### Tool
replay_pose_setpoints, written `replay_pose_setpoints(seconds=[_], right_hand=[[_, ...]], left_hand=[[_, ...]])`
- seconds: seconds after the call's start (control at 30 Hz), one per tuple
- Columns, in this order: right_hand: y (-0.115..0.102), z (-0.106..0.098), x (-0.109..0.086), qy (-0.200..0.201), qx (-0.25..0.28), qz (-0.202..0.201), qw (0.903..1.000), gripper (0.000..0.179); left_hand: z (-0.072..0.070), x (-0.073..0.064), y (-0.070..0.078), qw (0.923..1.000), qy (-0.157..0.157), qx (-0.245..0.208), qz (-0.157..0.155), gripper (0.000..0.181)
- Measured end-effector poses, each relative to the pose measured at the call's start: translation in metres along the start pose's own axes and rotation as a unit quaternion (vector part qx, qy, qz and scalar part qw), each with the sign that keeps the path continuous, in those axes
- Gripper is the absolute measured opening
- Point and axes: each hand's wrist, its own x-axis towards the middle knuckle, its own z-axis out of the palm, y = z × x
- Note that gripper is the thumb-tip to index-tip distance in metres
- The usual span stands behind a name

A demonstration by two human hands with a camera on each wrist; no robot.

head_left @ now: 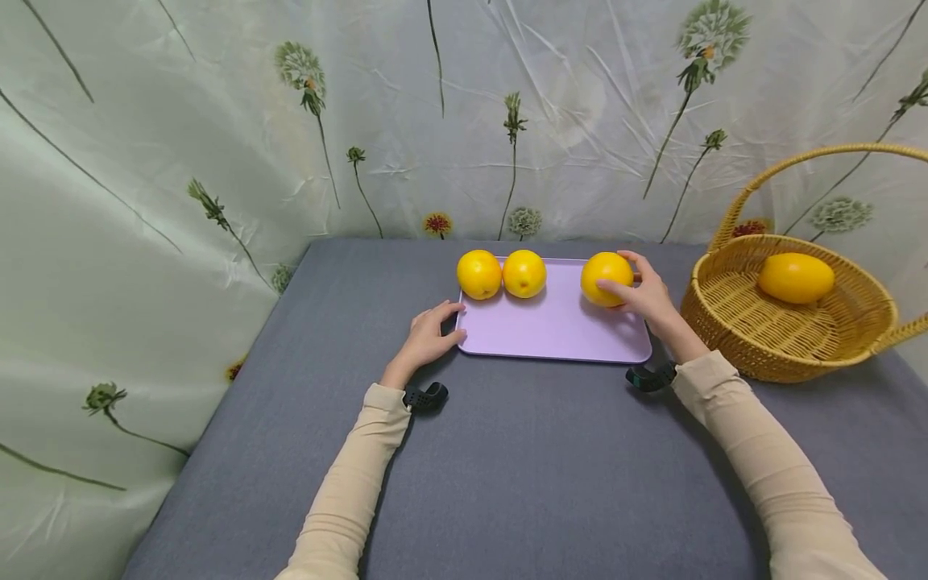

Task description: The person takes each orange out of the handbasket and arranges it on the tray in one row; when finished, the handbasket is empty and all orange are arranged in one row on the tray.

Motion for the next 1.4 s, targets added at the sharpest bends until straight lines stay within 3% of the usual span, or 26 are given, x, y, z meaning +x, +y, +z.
replay_pose_setpoints(seconds=[0.33, 0.57, 0.83, 1.03, 1.2, 1.4], right_hand=[[-0.005, 0.014, 0.009, -0.032, -0.070, 0.017, 0.9969, 0.080], [-0.012, 0.011, 0.012, -0.063, -0.147, 0.022, 0.9869, 0.081], [-0.013, 0.004, 0.010, -0.117, -0.097, 0.016, 0.9883, 0.080], [-0.012, 0.011, 0.015, -0.128, -0.110, 0.004, 0.9856, 0.082], [-0.015, 0.020, 0.017, -0.149, -0.082, 0.000, 0.9854, 0.083], [-0.021, 0.023, 0.016, -0.148, -0.083, -0.008, 0.9854, 0.083]], left_hand=[[0.001, 0.000, -0.003, 1.0000, 0.000, 0.001, -0.001, 0.049], [0.001, 0.000, -0.001, 1.0000, 0.004, -0.001, 0.005, 0.049], [0.000, 0.000, -0.001, 1.0000, 0.003, -0.001, 0.009, 0.049], [0.000, -0.002, -0.001, 1.0000, 0.002, -0.001, 0.005, 0.049], [0.001, -0.002, -0.001, 1.0000, 0.000, -0.001, 0.003, 0.049], [0.000, 0.000, 0.000, 1.0000, 0.002, -0.006, 0.005, 0.049]])
